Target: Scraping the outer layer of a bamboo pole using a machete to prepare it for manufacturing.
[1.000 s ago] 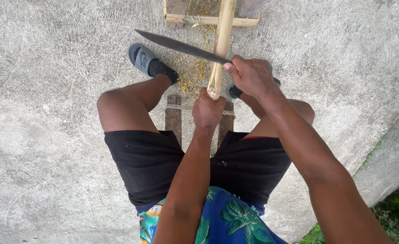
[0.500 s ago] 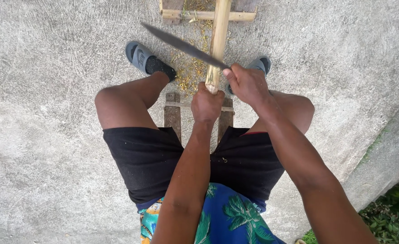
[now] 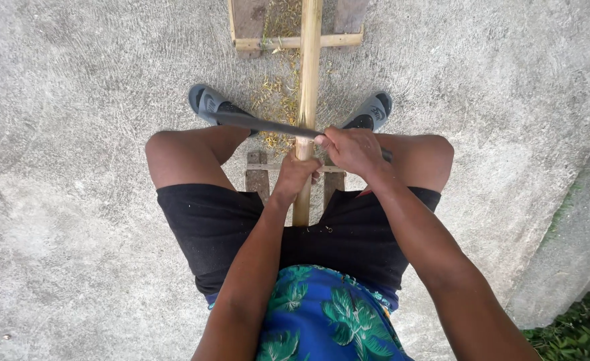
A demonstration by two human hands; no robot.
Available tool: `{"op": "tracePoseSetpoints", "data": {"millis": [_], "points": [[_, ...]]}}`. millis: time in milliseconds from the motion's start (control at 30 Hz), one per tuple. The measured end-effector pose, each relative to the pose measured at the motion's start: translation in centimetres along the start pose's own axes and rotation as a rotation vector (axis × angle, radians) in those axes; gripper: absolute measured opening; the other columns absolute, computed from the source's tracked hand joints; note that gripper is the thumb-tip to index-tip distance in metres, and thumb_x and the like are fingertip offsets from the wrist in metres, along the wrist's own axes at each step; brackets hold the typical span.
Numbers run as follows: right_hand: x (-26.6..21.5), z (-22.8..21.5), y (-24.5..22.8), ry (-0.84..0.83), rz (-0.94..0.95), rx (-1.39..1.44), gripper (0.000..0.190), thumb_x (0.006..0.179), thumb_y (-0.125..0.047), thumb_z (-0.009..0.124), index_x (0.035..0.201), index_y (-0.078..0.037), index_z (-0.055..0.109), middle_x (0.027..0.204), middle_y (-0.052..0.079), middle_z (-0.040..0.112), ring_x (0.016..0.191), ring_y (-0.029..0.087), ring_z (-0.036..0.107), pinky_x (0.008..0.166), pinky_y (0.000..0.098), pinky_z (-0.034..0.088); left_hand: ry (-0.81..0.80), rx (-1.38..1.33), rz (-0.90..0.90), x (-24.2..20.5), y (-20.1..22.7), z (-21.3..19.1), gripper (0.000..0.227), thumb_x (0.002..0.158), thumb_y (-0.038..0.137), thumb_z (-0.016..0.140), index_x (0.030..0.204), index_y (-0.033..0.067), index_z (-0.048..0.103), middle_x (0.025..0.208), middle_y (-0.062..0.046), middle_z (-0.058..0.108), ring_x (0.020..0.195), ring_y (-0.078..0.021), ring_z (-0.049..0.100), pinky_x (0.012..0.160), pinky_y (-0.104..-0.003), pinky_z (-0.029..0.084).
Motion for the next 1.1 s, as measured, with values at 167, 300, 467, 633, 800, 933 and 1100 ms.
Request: {"op": "tracePoseSetpoints", "data": {"millis": [167,300,467,633,800,933,1100], "points": [[0.1,0.0,1.0,0.115,0.304,0.239,0.046,0.112,-0.046,0.044,0.087,-0.01,0.058,0.054,0.004,0.055,0.045,0.022,0.057,0.044,0.0401,0.044,-0.268,-0.33,-0.13,0.4,-4.5,1.0,0.012,0.088,0.005,0.071,0.091,-0.0021,0.063,0.065,-0.007,0.061,0.046,-0.0148,0.058,0.043,-0.03,0.051],[-0.6,0.2,-1.0,-0.124,0.177,0.071,0.047,0.108,-0.047,0.044,0.081,-0.012,0.058,0.053,0.005,0.056,0.043,0.025,0.057,0.042,0.0424,0.045,-0.205,-0.229,-0.101,-0.1,-2.8,1.6,0.01,0.086,0.002,0.066,0.092,-0.0049,0.061,0.062,-0.008,0.058,0.043,-0.0151,0.056,0.039,-0.031,0.051],[0.3,-0.3,1.4,-0.045,0.349,0.095,0.045,0.11,-0.046,0.043,0.089,-0.01,0.058,0.055,0.006,0.056,0.047,0.026,0.059,0.048,0.0457,0.048,0.096,0.185,-0.061,-1.0,-2.0,1.9,0.033,0.084,0.015,0.068,0.109,-0.0056,0.061,0.075,-0.016,0.072,0.06,-0.0221,0.072,0.056,-0.038,0.059],[1.8,-2.3,0.3,0.037,0.339,0.065,0.044,0.11,-0.047,0.044,0.089,-0.01,0.059,0.055,0.005,0.055,0.049,0.026,0.058,0.05,0.0463,0.047,0.202,0.35,-0.063,-0.9,-0.8,1.4,0.043,0.084,0.023,0.074,0.114,-0.0049,0.062,0.091,-0.026,0.073,0.079,-0.0363,0.074,0.075,-0.048,0.059],[2.0,-0.2,1.5,-0.141,0.182,-0.023,0.044,0.11,-0.043,0.042,0.086,-0.012,0.06,0.056,0.002,0.055,0.046,0.024,0.055,0.042,0.0447,0.046,0.161,0.336,-0.145,-0.6,-2.9,1.9,0.044,0.083,0.025,0.074,0.114,-0.0035,0.062,0.092,-0.024,0.075,0.079,-0.035,0.076,0.074,-0.048,0.062],[2.1,-1.2,1.2,0.129,0.244,0.064,0.044,0.113,-0.043,0.046,0.088,-0.01,0.06,0.053,0.001,0.052,0.045,0.02,0.052,0.044,0.0423,0.043,0.131,0.114,-0.047,0.1,-2.1,1.2,0.039,0.081,0.014,0.078,0.113,-0.0021,0.062,0.083,-0.02,0.072,0.067,-0.0278,0.068,0.059,-0.04,0.055],[3.4,-2.3,1.3,-0.162,0.171,-0.031,0.046,0.109,-0.047,0.047,0.083,-0.012,0.06,0.047,0.001,0.049,0.039,0.019,0.05,0.042,0.0406,0.041,-0.179,-0.302,-0.186,1.1,-2.6,1.6,0.028,0.086,0.004,0.078,0.105,-0.0078,0.062,0.076,-0.013,0.065,0.055,-0.0159,0.06,0.045,-0.027,0.052]]}}
Point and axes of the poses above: each hand's wrist, its own x-axis towards the middle knuckle, its own z-axis out of the palm, y = z × x, the point moved 3 cm from there along x, towards the middle knuckle
